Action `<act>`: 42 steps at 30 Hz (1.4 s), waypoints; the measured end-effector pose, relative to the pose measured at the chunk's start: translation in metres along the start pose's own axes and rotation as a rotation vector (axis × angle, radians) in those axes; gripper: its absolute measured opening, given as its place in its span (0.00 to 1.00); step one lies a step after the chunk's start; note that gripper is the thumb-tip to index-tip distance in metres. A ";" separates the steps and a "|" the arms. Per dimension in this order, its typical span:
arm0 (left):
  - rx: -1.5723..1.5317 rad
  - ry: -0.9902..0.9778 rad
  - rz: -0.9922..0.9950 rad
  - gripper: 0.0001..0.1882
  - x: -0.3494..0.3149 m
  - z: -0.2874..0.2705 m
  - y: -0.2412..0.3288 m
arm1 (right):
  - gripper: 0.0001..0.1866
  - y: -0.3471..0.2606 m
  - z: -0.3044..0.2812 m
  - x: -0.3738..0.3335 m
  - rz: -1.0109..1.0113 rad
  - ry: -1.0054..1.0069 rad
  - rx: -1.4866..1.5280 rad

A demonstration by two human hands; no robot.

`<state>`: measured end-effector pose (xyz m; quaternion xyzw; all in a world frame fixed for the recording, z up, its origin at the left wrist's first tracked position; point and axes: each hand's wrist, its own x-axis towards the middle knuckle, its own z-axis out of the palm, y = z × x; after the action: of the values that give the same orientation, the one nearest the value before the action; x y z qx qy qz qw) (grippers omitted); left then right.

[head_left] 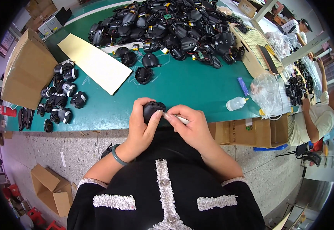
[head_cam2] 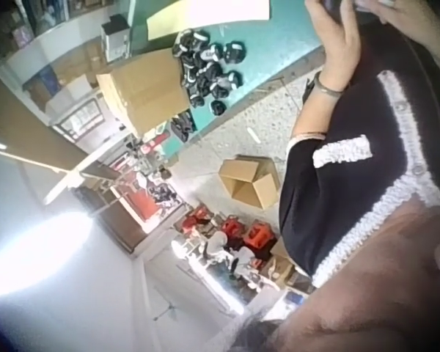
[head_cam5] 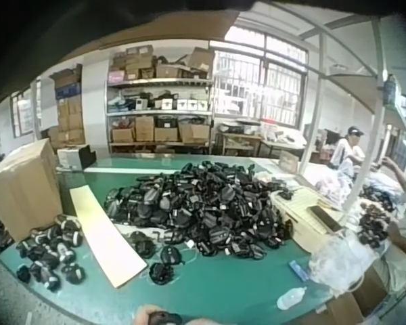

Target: The person assembles computer mice by connecting internal wires to internal circuitry, applying glue from a bottle to parts, and fitting mouse casings together by hand.

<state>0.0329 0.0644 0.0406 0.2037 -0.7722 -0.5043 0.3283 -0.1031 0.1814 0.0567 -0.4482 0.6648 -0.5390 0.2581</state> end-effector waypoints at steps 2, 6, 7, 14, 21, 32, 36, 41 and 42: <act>0.010 0.018 0.025 0.14 0.001 -0.001 0.001 | 0.05 -0.002 -0.002 0.001 0.005 -0.013 0.005; -0.149 0.032 -0.011 0.13 -0.001 -0.003 -0.003 | 0.05 -0.009 -0.012 0.005 -0.074 -0.050 -0.115; -0.224 0.034 -0.048 0.13 -0.001 -0.003 -0.006 | 0.05 -0.009 -0.015 0.006 -0.152 -0.030 -0.240; -0.757 -0.126 -0.246 0.17 -0.001 -0.005 -0.001 | 0.05 -0.003 -0.020 0.014 -0.110 -0.090 0.043; -0.795 -0.220 -0.214 0.23 -0.002 -0.010 0.001 | 0.04 0.001 -0.021 0.013 -0.208 -0.189 0.108; -0.901 -0.345 -0.181 0.23 -0.006 -0.018 -0.002 | 0.05 -0.008 -0.025 0.004 -0.320 -0.223 -0.039; -0.864 -0.391 -0.131 0.23 -0.004 -0.018 0.000 | 0.04 -0.009 -0.018 0.001 -0.308 -0.114 -0.058; -0.673 -0.357 -0.123 0.22 -0.005 -0.020 0.000 | 0.04 -0.010 -0.008 -0.002 -0.319 -0.034 -0.163; -0.670 -0.359 -0.124 0.22 -0.004 -0.020 0.001 | 0.04 -0.013 -0.006 -0.002 -0.304 -0.019 -0.178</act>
<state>0.0503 0.0543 0.0457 0.0398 -0.5960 -0.7754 0.2051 -0.1034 0.1860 0.0703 -0.5696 0.6320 -0.5068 0.1391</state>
